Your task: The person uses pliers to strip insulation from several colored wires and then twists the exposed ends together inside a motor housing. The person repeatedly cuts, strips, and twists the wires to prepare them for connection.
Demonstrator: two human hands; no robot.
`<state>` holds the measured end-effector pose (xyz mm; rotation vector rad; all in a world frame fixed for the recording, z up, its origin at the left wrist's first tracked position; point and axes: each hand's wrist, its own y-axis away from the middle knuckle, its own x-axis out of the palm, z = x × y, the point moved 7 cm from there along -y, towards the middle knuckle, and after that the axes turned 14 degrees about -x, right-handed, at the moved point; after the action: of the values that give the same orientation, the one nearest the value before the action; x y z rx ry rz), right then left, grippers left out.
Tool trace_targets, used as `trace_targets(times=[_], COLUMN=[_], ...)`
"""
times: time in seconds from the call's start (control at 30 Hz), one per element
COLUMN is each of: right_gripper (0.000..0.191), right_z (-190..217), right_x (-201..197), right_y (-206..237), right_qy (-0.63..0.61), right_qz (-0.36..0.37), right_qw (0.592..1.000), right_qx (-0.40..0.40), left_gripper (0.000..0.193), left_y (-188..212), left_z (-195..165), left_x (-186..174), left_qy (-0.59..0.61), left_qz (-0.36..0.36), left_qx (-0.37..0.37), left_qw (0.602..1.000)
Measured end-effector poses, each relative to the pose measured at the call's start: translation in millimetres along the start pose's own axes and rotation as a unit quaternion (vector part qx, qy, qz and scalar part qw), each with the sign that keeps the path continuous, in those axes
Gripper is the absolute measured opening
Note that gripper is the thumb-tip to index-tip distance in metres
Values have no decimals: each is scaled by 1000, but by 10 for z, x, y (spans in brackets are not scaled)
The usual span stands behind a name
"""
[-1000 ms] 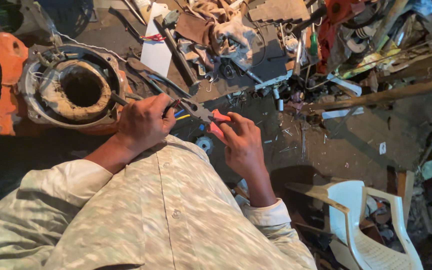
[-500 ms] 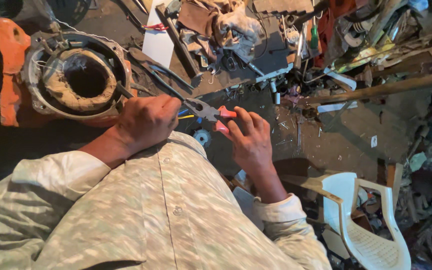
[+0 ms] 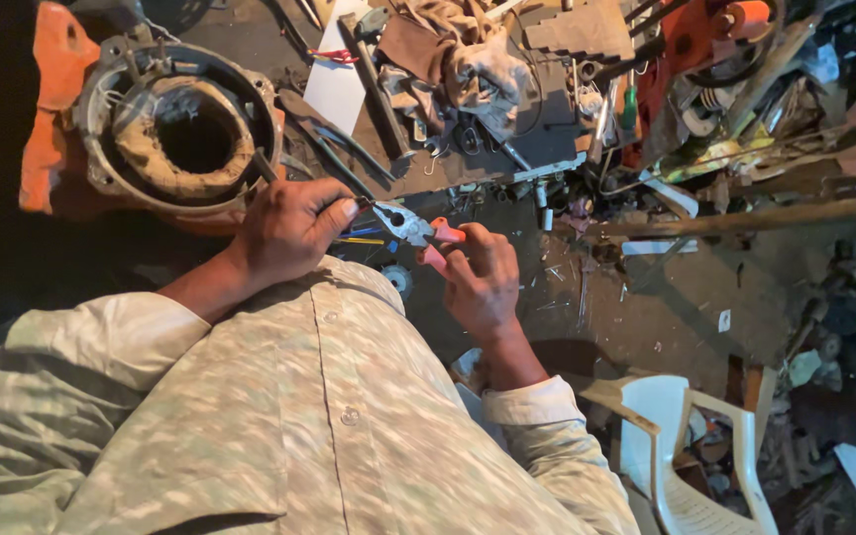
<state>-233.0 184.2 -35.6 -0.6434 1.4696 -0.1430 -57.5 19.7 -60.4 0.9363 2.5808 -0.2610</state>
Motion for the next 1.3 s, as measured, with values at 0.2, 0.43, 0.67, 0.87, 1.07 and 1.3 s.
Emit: trace_targets(times=[0.2,0.43,0.67,0.87,1.07,1.3], right_gripper=[23,25,16,12,16,16], right_z=[-112,-154,-188,-200,-141,-86], right_x=[-71,-9,-6,-86,-217,-379], right_y=[-101,-110,-151,-231,-221,-174], right_qy=[87,69,89,119,116,126], right_qz=[-36,-20,-24,-30,-21,-26], right_qw=[993,995,991,987,988,985], right_qx=[-71,-74,-92,-107,-99,-111], left_gripper=[25,28,33,36,35,40], left_y=[-80,-65,-169,-256,-356,-559], left_z=[141,11,208,290,218,415], left_x=[50,-36,100,144,153,337], left_qy=[39,81,47,96,126,121], left_qz=[64,56,-1,1,-16,-17], left_qx=[-81,0,-128,-122,-100,-160], left_qw=[994,995,991,988,987,980])
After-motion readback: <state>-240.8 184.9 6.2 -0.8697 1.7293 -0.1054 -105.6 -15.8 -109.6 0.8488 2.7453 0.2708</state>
